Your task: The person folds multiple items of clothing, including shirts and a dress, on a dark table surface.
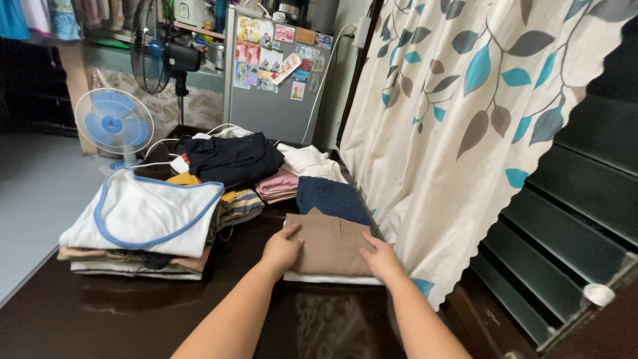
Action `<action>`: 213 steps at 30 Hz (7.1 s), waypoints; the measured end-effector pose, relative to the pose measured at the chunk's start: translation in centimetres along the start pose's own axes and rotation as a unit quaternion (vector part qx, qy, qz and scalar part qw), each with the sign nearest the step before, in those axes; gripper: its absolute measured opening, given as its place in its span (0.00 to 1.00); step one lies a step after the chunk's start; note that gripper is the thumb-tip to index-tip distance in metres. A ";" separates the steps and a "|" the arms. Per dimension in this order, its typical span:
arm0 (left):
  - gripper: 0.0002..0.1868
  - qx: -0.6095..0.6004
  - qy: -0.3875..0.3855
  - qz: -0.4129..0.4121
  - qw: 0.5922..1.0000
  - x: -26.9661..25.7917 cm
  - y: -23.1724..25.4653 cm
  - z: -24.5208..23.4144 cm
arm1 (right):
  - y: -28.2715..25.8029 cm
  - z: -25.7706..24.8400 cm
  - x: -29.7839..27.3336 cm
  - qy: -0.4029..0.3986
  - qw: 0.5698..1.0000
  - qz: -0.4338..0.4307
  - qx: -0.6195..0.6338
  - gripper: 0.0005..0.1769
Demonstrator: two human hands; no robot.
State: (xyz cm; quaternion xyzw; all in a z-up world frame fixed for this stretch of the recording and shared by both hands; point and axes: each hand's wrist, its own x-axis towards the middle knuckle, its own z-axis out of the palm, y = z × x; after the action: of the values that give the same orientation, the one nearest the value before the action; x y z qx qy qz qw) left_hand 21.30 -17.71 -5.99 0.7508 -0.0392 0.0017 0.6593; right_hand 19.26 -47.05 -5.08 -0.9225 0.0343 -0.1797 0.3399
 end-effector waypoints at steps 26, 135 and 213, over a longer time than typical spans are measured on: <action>0.10 0.099 0.296 0.318 0.895 -7.0 3.9 -10.2 | -20.7 22.0 6.2 -0.120 0.894 0.173 0.396 0.30; 0.22 0.508 -0.056 0.232 0.828 -28.9 40.1 -25.0 | -38.2 -26.2 -12.4 -0.245 0.864 -0.270 0.348 0.14; 0.46 0.838 -0.059 0.142 0.524 -15.7 50.1 -28.6 | -42.4 -39.3 -5.2 -0.046 0.958 -0.212 0.186 0.13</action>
State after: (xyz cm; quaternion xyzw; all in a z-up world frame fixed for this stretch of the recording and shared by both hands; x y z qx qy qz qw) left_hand 3.99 5.11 46.52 0.9403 -0.1645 0.0826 -0.2864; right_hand -2.02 -37.79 48.15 -0.8364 -0.2114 -0.2084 0.4608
